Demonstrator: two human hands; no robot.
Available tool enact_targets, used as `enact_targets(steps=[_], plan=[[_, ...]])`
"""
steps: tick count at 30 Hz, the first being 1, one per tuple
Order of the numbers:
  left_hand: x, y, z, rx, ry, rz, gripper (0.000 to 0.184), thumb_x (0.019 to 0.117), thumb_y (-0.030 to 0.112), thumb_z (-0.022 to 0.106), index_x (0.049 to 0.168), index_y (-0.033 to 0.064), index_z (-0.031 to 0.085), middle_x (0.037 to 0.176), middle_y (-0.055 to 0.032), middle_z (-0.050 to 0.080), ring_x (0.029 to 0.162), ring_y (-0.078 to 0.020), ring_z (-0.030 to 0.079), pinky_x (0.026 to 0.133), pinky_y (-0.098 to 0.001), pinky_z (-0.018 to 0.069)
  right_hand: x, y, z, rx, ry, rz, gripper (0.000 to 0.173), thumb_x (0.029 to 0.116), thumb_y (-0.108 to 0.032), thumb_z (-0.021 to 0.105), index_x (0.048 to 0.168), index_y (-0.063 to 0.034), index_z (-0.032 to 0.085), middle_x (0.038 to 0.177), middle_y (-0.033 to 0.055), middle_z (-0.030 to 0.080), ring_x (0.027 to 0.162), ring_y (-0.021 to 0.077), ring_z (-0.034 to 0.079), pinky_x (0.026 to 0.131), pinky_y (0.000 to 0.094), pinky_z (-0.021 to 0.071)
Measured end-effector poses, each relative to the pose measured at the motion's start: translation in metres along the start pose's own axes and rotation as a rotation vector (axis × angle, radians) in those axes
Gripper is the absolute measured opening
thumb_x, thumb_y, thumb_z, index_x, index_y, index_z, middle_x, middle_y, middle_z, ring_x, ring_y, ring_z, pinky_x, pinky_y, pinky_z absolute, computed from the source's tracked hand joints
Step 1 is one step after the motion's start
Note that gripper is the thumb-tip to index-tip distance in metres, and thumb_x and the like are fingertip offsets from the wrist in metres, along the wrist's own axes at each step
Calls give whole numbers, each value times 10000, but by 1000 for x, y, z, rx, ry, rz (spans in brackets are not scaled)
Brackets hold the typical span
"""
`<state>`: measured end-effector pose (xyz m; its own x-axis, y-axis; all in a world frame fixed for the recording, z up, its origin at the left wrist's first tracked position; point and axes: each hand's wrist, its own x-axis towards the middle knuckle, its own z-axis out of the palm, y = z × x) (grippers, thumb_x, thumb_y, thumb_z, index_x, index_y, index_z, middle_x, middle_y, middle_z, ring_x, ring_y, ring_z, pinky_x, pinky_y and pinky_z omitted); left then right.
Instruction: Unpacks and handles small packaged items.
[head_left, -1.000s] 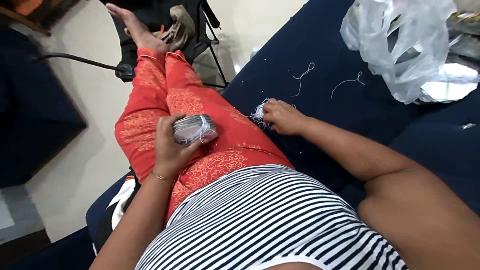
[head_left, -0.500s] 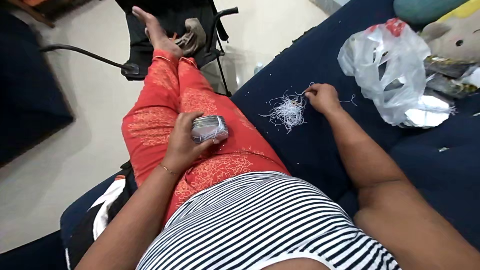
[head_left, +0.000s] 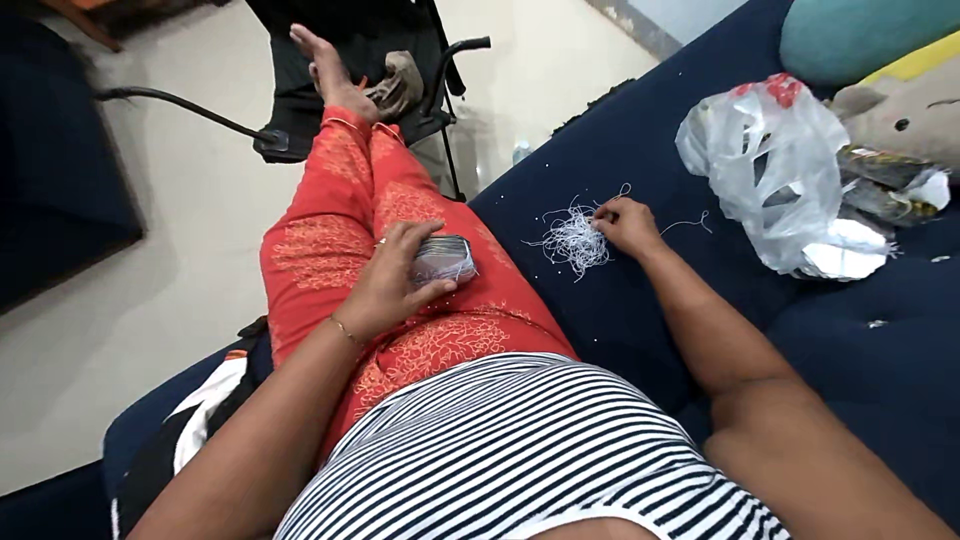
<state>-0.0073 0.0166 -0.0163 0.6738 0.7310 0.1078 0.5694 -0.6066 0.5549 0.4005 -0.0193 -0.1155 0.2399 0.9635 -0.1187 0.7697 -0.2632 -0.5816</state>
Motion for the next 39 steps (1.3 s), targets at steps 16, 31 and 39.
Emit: enact_targets(steps=[16,31,39], plan=[[5,2,2,47,14,-76,747,793,251,895,1414,31,541,1304,-223,585,1154,-389,616,975,-591,518,1,-19,-44,101,1,-44,159,966,-120,703,1080,-39,777,963,156,753,885,285,724,891,530,566],[5,-5,0,-73,-3,-76,574,904,255,791,1380,20,574,1291,-201,602,1187,-353,604,1027,-560,494,-6,-26,-64,411,22,-250,237,909,-22,726,1147,-21,721,1046,110,724,896,174,694,838,388,587],[5,-1,1,-36,35,-43,381,984,189,691,1308,3,619,1247,-209,620,1145,-363,626,1001,-557,512,-7,-38,-70,1000,23,-340,224,952,-33,602,1131,-138,687,910,-30,729,784,101,699,776,306,613]])
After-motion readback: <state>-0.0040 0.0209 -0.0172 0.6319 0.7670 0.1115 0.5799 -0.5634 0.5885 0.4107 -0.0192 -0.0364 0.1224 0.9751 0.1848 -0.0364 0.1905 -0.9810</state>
